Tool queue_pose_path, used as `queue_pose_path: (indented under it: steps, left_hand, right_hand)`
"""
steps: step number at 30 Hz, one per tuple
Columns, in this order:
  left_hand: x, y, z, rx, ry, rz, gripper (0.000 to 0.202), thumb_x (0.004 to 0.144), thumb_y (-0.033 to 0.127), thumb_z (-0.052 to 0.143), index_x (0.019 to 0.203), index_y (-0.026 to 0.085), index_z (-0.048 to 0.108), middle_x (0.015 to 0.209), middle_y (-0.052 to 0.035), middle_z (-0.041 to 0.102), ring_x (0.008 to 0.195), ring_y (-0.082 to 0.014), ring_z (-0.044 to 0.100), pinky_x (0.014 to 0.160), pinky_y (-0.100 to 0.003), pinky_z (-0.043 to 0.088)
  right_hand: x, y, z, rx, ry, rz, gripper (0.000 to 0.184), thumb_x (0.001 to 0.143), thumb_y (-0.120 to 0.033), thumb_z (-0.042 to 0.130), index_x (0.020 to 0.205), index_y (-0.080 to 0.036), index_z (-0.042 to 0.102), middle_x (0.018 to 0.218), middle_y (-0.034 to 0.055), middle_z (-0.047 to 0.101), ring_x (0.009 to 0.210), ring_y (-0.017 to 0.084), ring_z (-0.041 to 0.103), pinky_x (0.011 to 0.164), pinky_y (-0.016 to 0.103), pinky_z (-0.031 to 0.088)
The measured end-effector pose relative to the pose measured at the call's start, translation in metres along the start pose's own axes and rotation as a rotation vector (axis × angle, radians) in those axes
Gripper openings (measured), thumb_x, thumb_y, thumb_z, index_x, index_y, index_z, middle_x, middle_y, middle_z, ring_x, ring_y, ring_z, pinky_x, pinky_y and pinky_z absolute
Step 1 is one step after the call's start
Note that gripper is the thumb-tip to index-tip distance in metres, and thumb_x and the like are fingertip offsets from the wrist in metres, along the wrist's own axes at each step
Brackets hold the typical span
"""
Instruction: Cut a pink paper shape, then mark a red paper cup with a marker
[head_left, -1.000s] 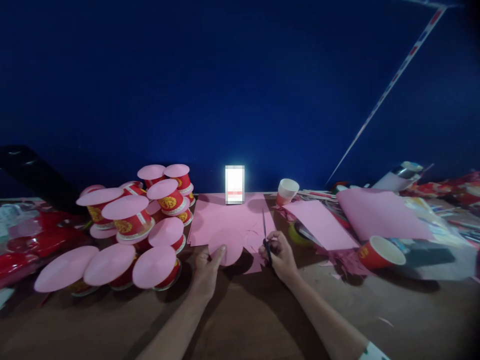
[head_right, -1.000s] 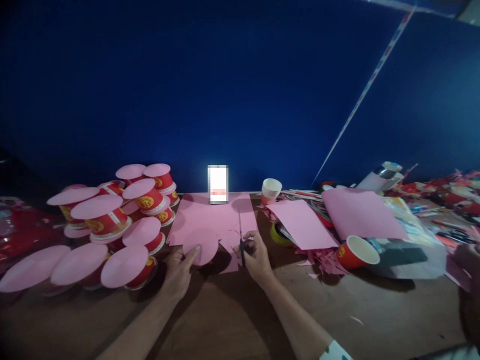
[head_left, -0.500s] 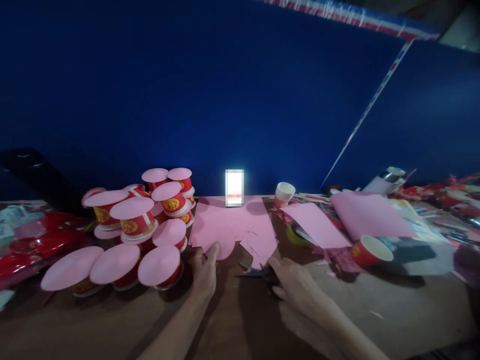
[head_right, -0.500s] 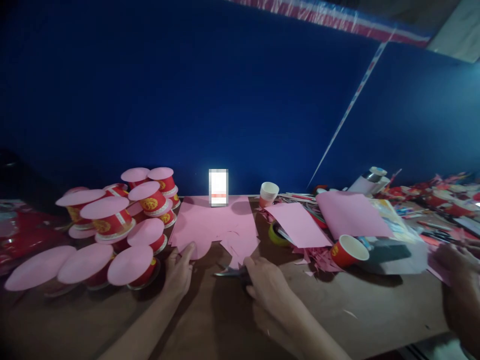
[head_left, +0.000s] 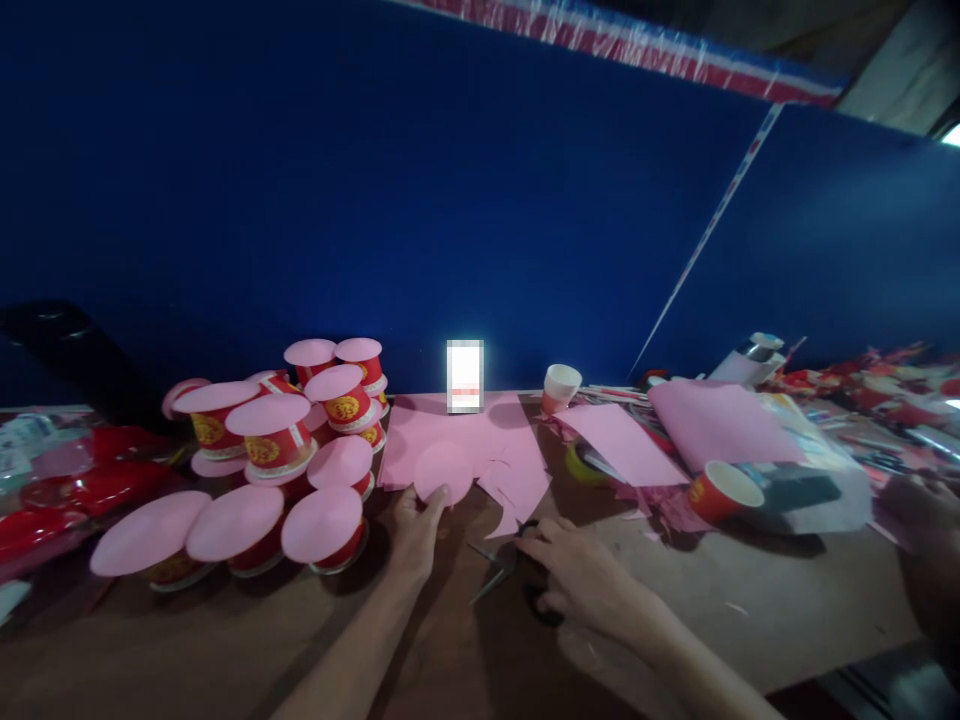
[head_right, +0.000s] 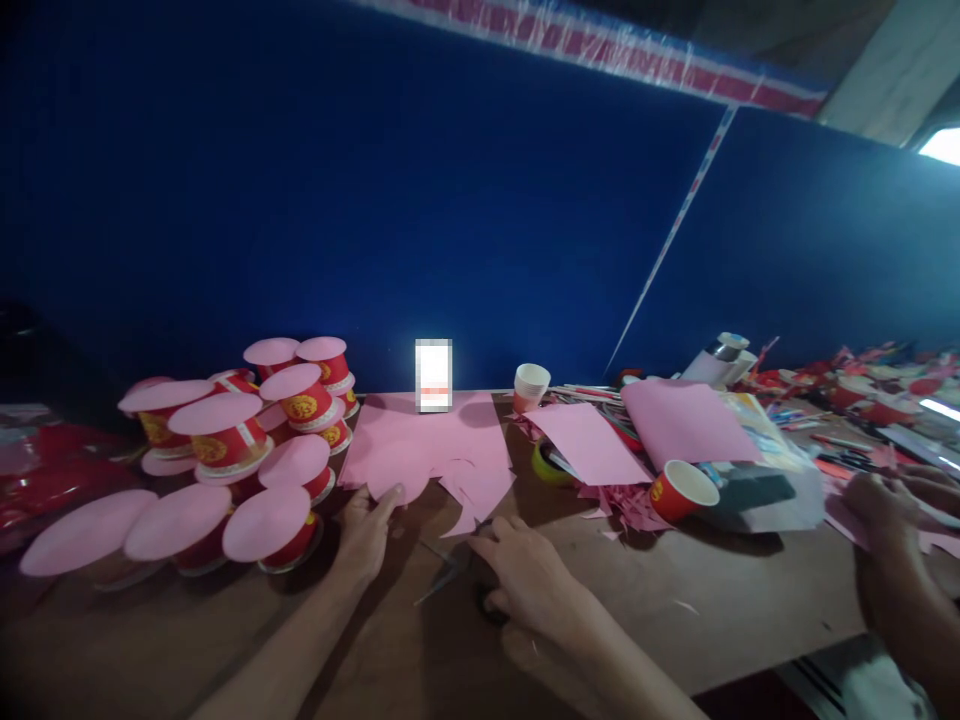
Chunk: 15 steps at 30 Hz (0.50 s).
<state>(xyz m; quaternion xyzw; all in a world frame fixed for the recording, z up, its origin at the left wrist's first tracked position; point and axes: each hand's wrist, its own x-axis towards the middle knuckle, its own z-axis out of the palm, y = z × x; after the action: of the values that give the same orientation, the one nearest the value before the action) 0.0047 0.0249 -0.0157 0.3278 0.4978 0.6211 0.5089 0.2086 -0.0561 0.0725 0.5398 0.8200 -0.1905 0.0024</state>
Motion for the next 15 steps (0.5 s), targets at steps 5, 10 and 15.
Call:
queue_pose_path:
  steps: [5, 10, 15]
  left_hand:
    - [0.0004, 0.0012, 0.0025, -0.051, -0.005, -0.058, 0.033, 0.056, 0.029, 0.072, 0.083, 0.013, 0.063, 0.068, 0.0005, 0.064, 0.057, -0.0100, 0.054, 0.056, -0.022, 0.044]
    - [-0.0008, 0.0047, 0.0039, -0.052, -0.009, -0.052, 0.033, 0.058, 0.027, 0.071, 0.086, 0.013, 0.062, 0.076, -0.0018, 0.064, 0.060, -0.0096, 0.054, 0.054, -0.020, 0.045]
    - [-0.0018, 0.0079, 0.0028, -0.013, -0.045, -0.014, 0.034, 0.060, 0.028, 0.071, 0.089, 0.015, 0.059, 0.070, 0.0022, 0.061, 0.050, -0.0064, 0.049, 0.045, -0.018, 0.040]
  right_hand:
    - [-0.0043, 0.0012, 0.0049, -0.013, 0.059, 0.014, 0.056, 0.067, -0.020, 0.067, 0.120, -0.026, 0.051, 0.120, 0.0083, 0.047, 0.107, 0.026, 0.044, 0.087, 0.035, 0.037]
    - [-0.0047, 0.0018, 0.0070, -0.044, 0.119, -0.007, 0.041, 0.068, -0.019, 0.067, 0.108, -0.022, 0.057, 0.125, 0.0076, 0.045, 0.116, 0.027, 0.038, 0.093, 0.037, 0.034]
    - [-0.0056, -0.0056, 0.0038, -0.115, 0.029, 0.116, 0.024, 0.072, -0.012, 0.061, 0.095, -0.018, 0.059, 0.098, 0.0074, 0.061, 0.091, 0.025, 0.054, 0.075, 0.032, 0.042]
